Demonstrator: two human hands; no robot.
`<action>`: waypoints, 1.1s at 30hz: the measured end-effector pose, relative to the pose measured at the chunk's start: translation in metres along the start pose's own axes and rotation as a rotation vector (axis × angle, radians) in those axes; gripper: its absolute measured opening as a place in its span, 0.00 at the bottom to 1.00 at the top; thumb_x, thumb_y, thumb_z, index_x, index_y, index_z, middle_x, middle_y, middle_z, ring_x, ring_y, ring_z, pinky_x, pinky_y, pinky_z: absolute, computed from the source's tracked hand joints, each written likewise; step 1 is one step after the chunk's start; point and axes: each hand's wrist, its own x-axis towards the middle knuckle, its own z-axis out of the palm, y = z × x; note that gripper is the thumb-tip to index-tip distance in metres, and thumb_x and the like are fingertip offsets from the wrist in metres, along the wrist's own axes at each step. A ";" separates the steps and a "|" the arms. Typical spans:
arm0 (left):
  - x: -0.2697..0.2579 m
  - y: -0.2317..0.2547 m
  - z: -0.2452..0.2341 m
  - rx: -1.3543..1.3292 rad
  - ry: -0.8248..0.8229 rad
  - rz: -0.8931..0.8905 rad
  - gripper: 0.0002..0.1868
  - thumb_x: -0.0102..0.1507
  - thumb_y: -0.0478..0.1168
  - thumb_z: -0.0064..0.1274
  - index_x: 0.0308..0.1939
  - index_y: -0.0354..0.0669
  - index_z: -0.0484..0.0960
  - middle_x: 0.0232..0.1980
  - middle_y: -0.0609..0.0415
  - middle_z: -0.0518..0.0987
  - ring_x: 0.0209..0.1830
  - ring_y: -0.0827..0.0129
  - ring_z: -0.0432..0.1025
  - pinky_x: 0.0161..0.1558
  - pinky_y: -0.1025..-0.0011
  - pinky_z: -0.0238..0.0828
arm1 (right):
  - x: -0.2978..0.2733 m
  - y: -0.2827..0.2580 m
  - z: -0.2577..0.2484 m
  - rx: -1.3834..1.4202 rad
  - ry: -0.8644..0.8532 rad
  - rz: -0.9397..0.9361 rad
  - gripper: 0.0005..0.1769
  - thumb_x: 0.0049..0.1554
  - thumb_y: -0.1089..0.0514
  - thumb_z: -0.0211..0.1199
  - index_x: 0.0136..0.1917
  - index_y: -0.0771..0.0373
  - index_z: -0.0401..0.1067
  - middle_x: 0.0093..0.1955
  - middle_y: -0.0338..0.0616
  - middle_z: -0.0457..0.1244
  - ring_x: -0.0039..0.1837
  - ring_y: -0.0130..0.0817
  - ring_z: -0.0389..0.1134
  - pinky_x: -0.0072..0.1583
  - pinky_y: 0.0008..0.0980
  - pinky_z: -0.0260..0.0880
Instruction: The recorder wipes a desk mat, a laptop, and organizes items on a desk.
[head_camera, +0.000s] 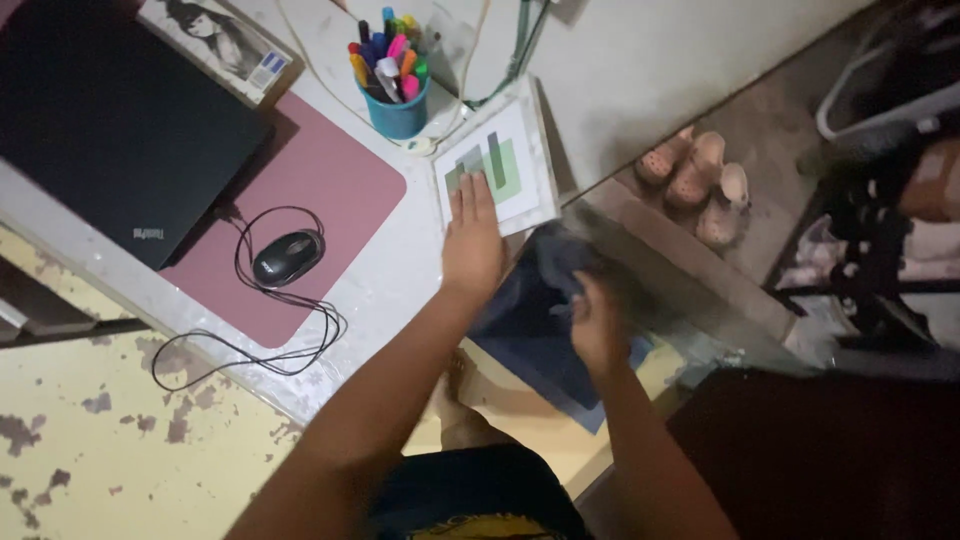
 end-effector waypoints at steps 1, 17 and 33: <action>-0.008 -0.006 -0.016 0.002 0.007 -0.014 0.51 0.58 0.32 0.56 0.80 0.35 0.43 0.83 0.38 0.48 0.81 0.41 0.47 0.69 0.47 0.58 | 0.007 0.000 -0.001 0.001 -0.011 -0.011 0.21 0.61 0.61 0.56 0.68 0.58 0.70 0.65 0.60 0.64 0.66 0.60 0.65 0.65 0.49 0.66; -0.126 -0.121 -0.147 -0.181 0.439 -0.257 0.14 0.68 0.33 0.50 0.58 0.35 0.77 0.44 0.33 0.80 0.43 0.39 0.77 0.42 0.55 0.74 | 0.088 -0.153 0.107 -0.344 -0.416 -0.863 0.25 0.53 0.62 0.59 0.65 0.59 0.72 0.73 0.48 0.60 0.78 0.49 0.54 0.69 0.48 0.60; -0.121 -0.116 -0.124 -0.299 0.428 -0.266 0.07 0.69 0.33 0.48 0.45 0.30 0.77 0.29 0.39 0.77 0.24 0.51 0.75 0.29 0.62 0.70 | 0.078 -0.148 0.101 -0.557 -0.402 -0.460 0.20 0.53 0.59 0.59 0.60 0.61 0.71 0.63 0.56 0.63 0.61 0.54 0.67 0.56 0.50 0.70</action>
